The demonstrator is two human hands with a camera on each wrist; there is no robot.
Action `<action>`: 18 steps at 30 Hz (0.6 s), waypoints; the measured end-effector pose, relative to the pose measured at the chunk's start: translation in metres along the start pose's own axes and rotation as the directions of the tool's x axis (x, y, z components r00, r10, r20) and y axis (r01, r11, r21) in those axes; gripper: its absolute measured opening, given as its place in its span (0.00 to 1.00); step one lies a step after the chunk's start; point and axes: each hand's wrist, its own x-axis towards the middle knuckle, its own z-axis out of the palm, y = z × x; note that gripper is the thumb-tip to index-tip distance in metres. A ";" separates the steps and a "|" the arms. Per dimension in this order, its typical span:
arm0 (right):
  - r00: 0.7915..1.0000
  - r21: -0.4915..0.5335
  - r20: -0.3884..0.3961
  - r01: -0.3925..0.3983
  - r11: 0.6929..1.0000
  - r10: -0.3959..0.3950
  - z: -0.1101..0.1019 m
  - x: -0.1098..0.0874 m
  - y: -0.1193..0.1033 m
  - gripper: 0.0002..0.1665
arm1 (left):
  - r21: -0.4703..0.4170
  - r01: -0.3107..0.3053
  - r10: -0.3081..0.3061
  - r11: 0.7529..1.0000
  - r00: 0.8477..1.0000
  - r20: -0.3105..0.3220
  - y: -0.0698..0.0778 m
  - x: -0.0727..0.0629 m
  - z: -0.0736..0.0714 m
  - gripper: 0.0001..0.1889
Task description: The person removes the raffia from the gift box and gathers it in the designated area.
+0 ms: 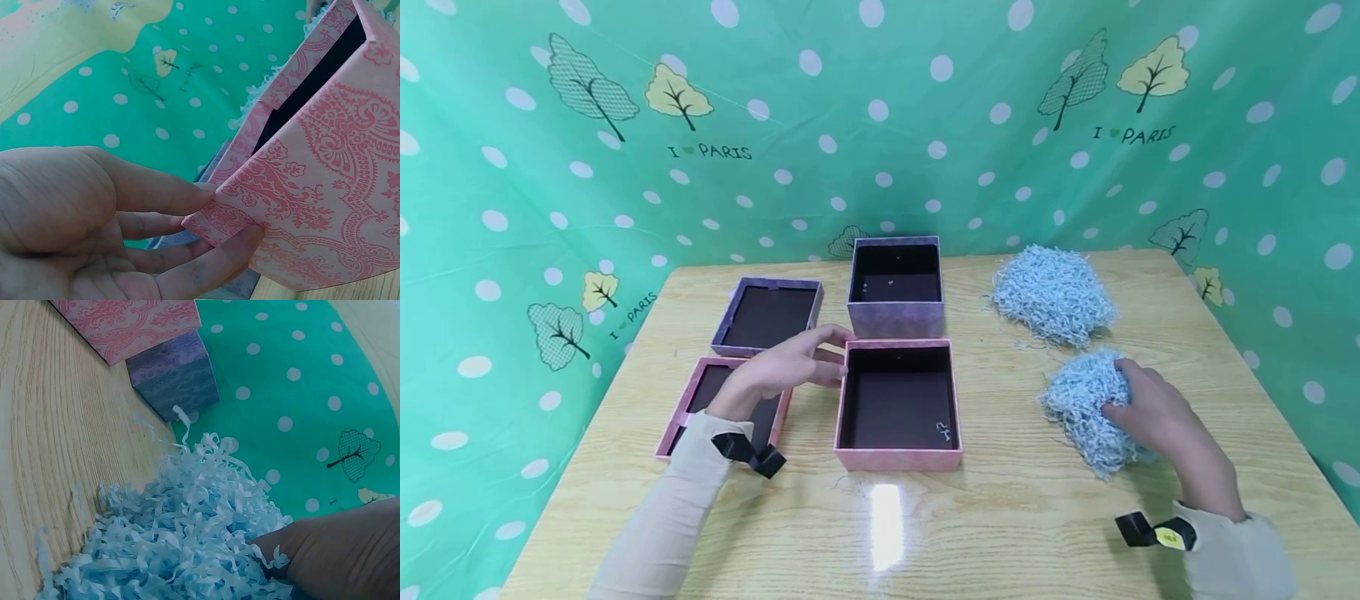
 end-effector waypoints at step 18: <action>0.996 -0.170 0.081 -0.019 0.985 0.033 -0.046 -0.002 -0.022 0.54 | 0.185 -0.012 0.021 0.983 0.999 -0.046 -0.002 0.002 0.000 0.24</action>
